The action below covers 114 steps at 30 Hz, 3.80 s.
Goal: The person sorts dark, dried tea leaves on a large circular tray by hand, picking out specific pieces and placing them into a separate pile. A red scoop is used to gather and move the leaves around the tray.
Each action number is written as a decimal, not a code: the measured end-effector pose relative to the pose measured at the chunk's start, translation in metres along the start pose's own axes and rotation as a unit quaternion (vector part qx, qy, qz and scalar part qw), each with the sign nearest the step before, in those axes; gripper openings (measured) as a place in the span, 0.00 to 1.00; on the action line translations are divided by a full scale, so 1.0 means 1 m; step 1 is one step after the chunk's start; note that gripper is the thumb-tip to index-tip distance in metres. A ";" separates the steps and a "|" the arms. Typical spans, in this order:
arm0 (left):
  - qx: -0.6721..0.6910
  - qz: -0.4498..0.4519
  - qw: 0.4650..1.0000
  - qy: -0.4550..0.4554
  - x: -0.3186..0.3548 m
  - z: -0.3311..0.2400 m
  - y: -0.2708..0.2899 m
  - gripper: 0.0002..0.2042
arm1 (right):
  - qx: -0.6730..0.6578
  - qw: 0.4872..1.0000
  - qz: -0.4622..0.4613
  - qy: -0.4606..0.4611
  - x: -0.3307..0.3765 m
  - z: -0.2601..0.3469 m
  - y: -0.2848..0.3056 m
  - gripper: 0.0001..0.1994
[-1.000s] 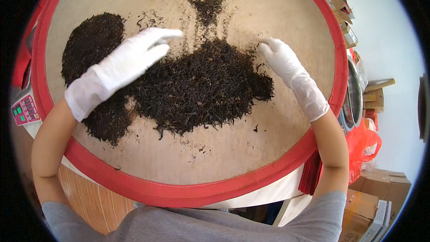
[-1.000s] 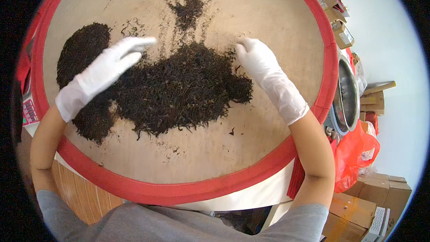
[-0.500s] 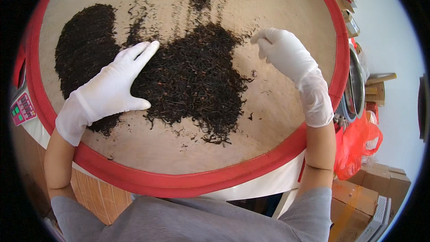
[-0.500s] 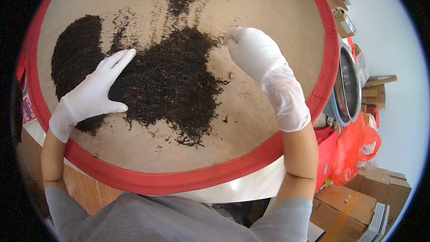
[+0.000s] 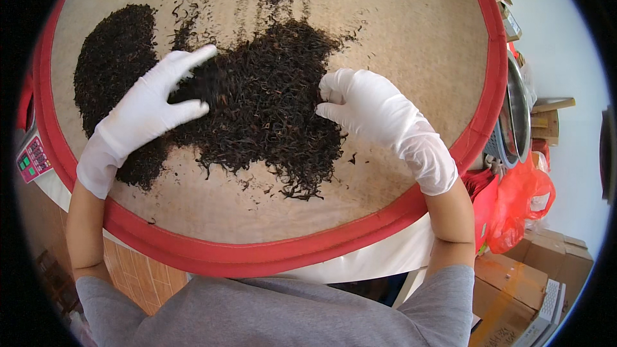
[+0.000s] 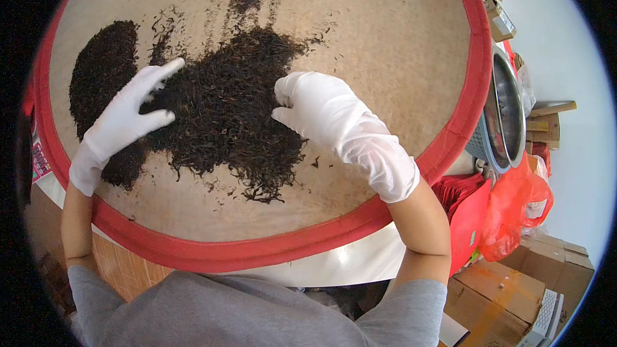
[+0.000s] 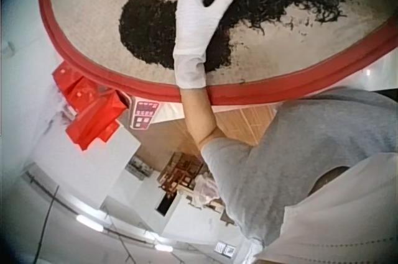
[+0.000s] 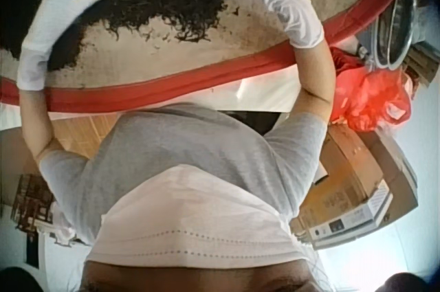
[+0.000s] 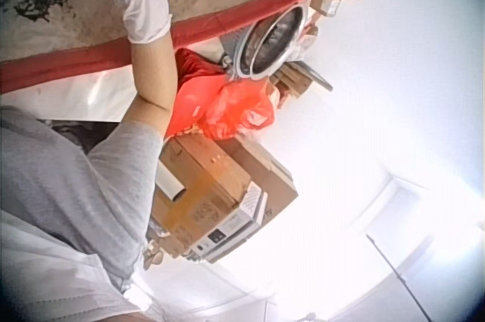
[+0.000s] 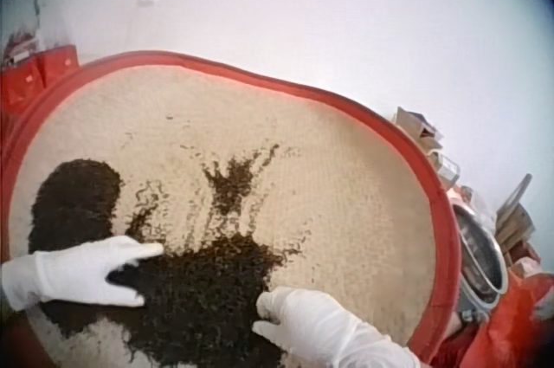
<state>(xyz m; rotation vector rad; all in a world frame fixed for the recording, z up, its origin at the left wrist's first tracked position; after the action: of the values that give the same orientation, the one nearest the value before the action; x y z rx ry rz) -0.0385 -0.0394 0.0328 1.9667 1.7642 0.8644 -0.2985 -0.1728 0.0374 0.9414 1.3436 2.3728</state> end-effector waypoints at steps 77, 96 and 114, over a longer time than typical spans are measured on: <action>0.832 -0.138 0.529 -0.097 0.010 0.035 0.030 0.25 | 0.097 0.922 -0.305 0.217 -0.025 0.085 0.030 0.18; 0.818 -0.223 0.518 -0.113 0.024 0.037 0.030 0.24 | 0.089 0.898 -0.251 0.350 -0.073 0.172 -0.066 0.05; 0.756 0.009 0.654 -0.012 0.013 0.021 0.005 0.26 | -0.488 0.863 -0.073 0.110 -0.059 0.128 0.011 0.09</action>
<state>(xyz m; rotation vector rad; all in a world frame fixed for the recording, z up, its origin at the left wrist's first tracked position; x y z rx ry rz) -0.0208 -0.0249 0.0223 2.6086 2.7413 -1.2102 -0.1699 -0.1232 0.0686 0.2491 0.1019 2.5649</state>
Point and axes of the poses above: each hand's wrist, its own x-axis away from the middle knuckle, its own y-axis out of the back of the hand, z = x × y, the point moved 3 cm from there along -x, towards the middle knuckle, and after that the axes turned 3 degrees about x, right-handed, at the moved point
